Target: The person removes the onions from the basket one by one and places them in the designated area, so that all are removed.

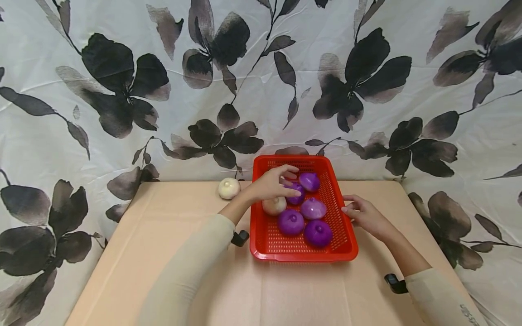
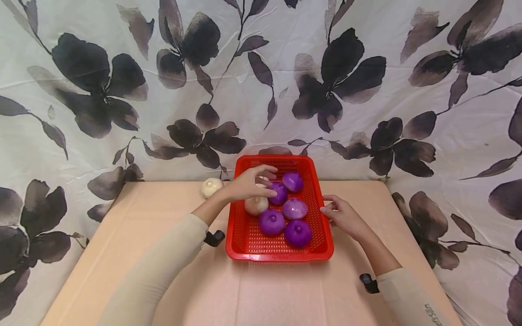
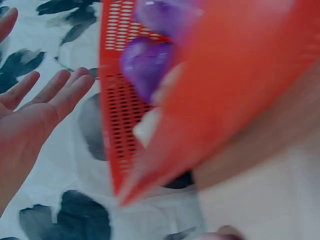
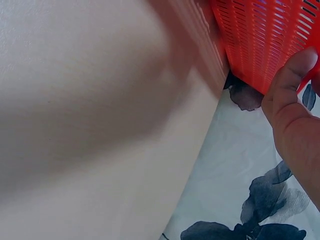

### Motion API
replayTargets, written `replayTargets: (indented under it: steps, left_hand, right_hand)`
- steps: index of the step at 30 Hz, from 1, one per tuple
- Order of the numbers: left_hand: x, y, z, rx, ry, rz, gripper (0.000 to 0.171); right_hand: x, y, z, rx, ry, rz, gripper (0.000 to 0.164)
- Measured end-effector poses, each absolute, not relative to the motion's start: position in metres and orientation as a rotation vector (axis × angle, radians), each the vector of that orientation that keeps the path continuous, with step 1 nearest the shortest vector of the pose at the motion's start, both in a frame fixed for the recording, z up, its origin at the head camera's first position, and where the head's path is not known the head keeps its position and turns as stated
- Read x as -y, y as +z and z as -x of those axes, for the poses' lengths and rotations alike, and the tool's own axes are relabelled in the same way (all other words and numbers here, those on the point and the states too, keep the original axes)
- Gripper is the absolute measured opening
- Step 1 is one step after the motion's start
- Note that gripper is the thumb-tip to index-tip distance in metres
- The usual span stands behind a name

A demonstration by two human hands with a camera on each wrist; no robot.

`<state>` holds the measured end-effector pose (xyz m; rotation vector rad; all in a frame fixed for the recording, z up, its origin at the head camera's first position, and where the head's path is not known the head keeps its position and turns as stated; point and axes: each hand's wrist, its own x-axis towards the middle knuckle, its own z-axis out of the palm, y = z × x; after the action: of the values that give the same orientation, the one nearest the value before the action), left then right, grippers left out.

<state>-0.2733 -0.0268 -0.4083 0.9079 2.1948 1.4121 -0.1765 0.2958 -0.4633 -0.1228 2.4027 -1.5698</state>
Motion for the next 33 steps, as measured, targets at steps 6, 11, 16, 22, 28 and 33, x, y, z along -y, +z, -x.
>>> replayTargets:
  steps: [6,11,16,22,28,33]
  left_hand:
    - [0.022,-0.390,0.277,-2.266,1.473,-0.885,0.069]
    - [0.015,-0.396,0.281,-2.276,1.539,-0.807,0.070]
    - [0.009,-0.406,0.284,-2.229,1.496,-0.793,0.071]
    - [0.007,-0.418,0.289,-2.197,1.244,-0.850,0.069]
    - [0.005,-0.428,0.289,-2.052,1.164,-0.774,0.070]
    - [0.002,-0.433,0.288,-1.998,1.030,-0.753,0.070]
  right_hand:
    - [-0.295,-0.465,0.178,-2.391,-1.581,0.115,0.054]
    - [-0.295,-0.465,0.179,-2.377,-1.589,0.110,0.054]
    - [-0.296,-0.464,0.179,-2.378,-1.579,0.106,0.053]
    - [-0.296,-0.463,0.180,-2.385,-1.575,0.110,0.053]
    - [-0.297,-0.464,0.181,-2.377,-1.578,0.106,0.053]
    - [-0.298,-0.465,0.180,-2.376,-1.579,0.110,0.053]
